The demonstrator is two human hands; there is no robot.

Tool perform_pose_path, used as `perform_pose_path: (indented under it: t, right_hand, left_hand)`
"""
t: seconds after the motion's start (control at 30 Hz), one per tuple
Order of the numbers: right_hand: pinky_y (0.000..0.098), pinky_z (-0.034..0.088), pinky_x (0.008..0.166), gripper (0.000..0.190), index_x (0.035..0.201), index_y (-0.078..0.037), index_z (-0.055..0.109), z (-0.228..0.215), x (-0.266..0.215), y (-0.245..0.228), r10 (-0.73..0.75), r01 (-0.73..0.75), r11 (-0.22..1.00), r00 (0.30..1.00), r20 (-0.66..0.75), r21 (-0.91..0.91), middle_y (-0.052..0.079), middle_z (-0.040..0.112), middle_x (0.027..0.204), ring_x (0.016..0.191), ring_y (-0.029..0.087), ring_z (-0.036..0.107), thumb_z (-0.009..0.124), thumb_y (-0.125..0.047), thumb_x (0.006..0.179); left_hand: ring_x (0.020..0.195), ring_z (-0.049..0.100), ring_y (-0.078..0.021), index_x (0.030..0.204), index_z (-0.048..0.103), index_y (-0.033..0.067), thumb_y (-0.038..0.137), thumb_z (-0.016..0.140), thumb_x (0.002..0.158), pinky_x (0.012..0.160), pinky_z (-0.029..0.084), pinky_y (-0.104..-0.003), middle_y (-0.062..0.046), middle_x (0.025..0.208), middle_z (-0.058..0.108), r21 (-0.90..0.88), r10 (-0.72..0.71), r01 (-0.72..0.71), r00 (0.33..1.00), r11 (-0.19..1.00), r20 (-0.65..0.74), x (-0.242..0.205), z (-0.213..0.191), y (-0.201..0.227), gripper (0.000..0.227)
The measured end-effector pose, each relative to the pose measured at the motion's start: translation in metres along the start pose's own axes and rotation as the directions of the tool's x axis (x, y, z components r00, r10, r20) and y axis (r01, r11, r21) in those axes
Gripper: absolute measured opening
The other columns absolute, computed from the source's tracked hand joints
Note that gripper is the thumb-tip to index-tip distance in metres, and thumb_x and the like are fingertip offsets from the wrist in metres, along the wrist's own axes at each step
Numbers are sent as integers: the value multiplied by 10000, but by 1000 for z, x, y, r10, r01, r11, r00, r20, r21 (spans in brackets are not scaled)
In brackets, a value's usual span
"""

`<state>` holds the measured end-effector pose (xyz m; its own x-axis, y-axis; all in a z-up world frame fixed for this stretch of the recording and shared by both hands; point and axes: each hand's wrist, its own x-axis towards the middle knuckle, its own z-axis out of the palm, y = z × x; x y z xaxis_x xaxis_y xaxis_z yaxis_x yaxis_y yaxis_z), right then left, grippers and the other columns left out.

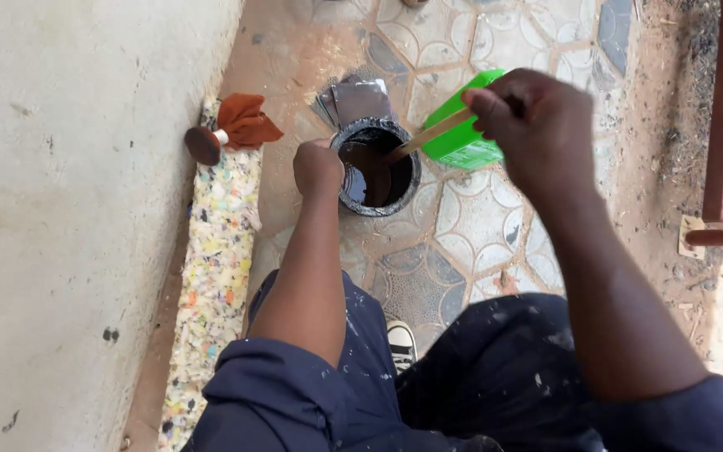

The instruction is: Mixing wood stain with solvent and applying it to a wooden furniture frame using a sponge

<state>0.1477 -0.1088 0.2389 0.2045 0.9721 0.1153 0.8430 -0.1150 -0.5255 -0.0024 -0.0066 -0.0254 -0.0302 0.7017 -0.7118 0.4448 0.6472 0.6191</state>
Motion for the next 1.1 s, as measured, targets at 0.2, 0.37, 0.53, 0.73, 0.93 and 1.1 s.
perform_pose_path:
  t: [0.2,0.37,0.53,0.73,0.93,1.1]
  right_hand:
    - [595,538,743,245,973,-30,740,111,13,80,-29,54,993,974,225,-106,261,713,825,835,515,690,689,-264,1024]
    - [530,545,801,182,1061,-175,757,175,16,112,15,-25,1000,902,431,16,171,723,822,884,437,713,700,-300,942]
    - [417,557,776,243,1024,-190,753,185,8,104,62,-168,979,782,621,112,121,681,606,726,286,735,608,-353,917]
    - [427,555,767,337,1280,-186,729,186,17,132,30,-121,983,849,528,139,138,721,676,726,302,731,571,-264,993]
    - [570,564,847,300,1221,-201,748,189,21,158,56,22,986,888,456,-163,204,753,920,918,459,706,566,-350,1035]
    - [372,617,780,226,950,-149,758,169,9,104,117,-152,988,691,713,-16,47,789,761,748,208,788,625,-321,889]
  left_hand:
    - [656,753,-390,1154,771,168,286,683,961,488,672,-396,-223,943,759,49,10,-11,999,999,39,11,-7,-26,242]
    - [712,735,-454,1282,705,149,335,661,977,531,674,-476,-287,1025,733,8,-132,132,983,991,130,1,-24,-10,359]
    - [753,741,-459,1340,673,124,336,627,1003,601,678,-499,-317,1054,726,-15,-191,196,965,980,182,-17,-35,5,401]
    - [685,743,-421,1279,682,45,358,633,991,564,673,-482,-286,977,746,27,-153,151,976,988,156,-15,-31,2,428]
    - [620,745,-396,1240,691,30,372,628,984,556,682,-456,-287,815,744,87,-182,171,974,981,136,-5,-25,0,431]
    - [588,745,-362,1228,692,39,420,614,984,589,671,-423,-254,731,740,135,-169,152,977,979,133,-1,-22,-1,458]
